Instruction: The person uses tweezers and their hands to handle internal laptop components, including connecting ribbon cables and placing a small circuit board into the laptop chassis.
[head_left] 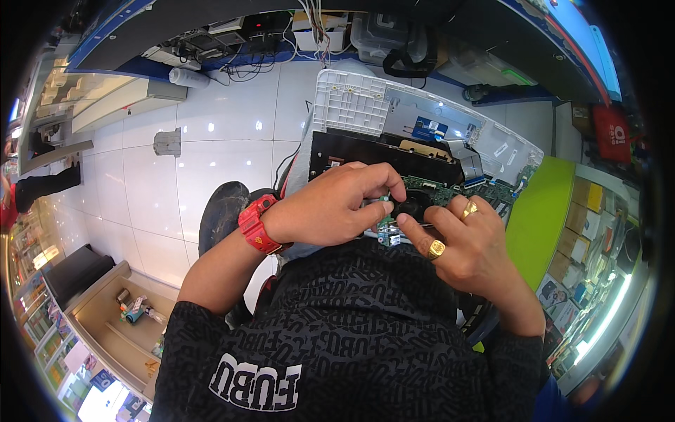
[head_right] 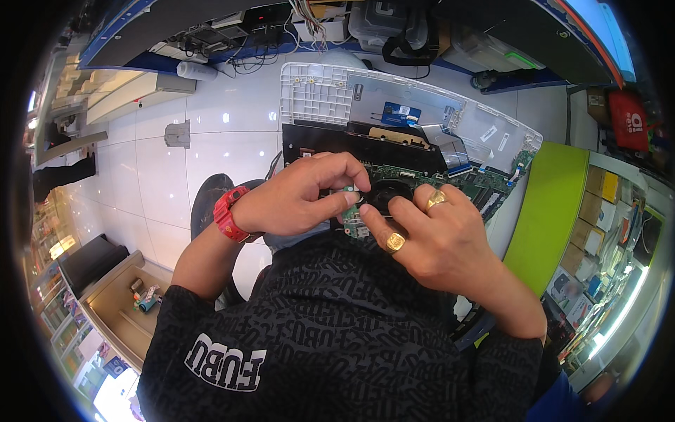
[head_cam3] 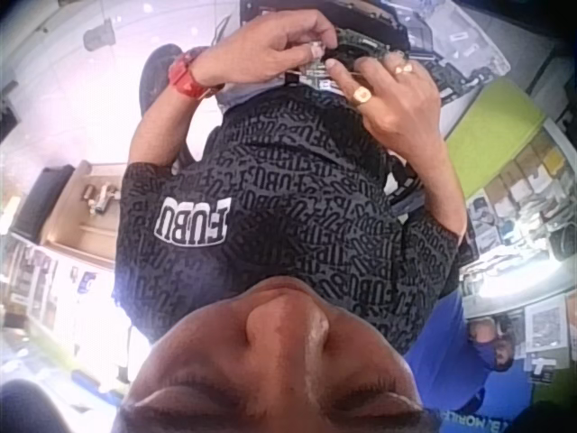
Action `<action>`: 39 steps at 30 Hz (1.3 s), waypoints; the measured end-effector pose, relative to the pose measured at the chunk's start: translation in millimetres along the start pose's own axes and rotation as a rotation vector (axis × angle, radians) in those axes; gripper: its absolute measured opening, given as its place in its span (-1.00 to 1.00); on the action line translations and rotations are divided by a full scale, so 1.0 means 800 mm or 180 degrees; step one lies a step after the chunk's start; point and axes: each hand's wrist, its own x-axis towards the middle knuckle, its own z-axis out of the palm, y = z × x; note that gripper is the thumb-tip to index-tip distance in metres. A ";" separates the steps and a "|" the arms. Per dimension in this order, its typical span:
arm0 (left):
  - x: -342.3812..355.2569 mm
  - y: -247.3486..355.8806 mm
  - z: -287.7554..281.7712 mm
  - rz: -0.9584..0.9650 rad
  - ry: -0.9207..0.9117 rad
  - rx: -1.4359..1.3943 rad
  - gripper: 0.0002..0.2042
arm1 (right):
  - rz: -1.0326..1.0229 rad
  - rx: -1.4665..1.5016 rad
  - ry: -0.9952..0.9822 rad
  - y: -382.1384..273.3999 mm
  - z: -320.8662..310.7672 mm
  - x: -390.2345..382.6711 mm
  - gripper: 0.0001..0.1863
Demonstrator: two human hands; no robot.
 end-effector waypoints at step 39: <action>0.002 0.006 -0.006 -0.0116 -0.0177 -0.0254 -0.88 | -0.0299 -0.0399 -0.0102 -0.003 -0.014 0.011 -0.67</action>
